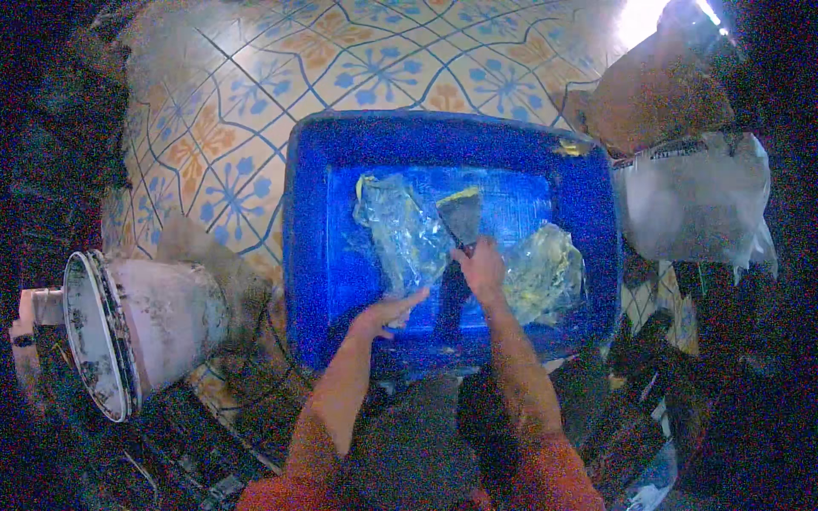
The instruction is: The person adds yellow solid fat to a large mass of dough inside a industrial mixer and then uses a putty knife to scrape the remaining fat from the plastic packaging into a blue tray.
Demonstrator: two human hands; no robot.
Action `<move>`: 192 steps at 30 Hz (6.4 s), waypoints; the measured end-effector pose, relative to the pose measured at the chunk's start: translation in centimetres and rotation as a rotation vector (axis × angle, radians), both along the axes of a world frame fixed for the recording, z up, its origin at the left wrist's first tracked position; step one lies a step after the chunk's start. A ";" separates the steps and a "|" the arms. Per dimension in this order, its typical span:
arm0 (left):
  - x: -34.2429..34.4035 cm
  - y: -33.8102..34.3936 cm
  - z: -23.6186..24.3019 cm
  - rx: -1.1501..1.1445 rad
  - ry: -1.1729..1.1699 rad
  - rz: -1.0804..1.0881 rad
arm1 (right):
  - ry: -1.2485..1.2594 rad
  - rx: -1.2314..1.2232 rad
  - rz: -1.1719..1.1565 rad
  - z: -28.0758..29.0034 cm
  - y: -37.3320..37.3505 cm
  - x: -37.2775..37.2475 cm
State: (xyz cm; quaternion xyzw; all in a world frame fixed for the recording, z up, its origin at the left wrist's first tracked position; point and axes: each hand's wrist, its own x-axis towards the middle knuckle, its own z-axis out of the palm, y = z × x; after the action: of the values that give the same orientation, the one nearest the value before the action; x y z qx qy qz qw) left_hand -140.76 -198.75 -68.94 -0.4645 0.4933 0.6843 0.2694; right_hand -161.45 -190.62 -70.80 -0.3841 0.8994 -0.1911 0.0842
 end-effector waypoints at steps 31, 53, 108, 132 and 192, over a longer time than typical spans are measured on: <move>9.8 -7.8 -7.8 -1.007 -0.253 0.622 | -0.363 -0.013 -0.058 2.6 -7.2 2.2; 6.5 -2.0 -4.4 0.053 -0.039 0.369 | -0.185 -0.003 0.133 9.4 -5.7 7.7; 8.4 -11.6 -3.7 -1.057 -0.025 0.264 | -0.141 0.086 0.245 5.9 -7.2 3.9; 9.6 -3.2 -7.5 -0.207 0.026 0.124 | 0.040 0.439 0.792 1.5 -7.7 16.1; 9.8 -9.3 0.6 -0.492 0.465 1.232 | -0.122 -0.001 0.309 5.1 -11.2 6.1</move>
State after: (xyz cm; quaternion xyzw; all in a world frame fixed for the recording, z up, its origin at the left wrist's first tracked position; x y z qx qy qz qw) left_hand -130.95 -208.05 -68.39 -0.5487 0.3256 0.6624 -0.3927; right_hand -155.38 -201.79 -65.69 -0.5055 0.8228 -0.1992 0.1668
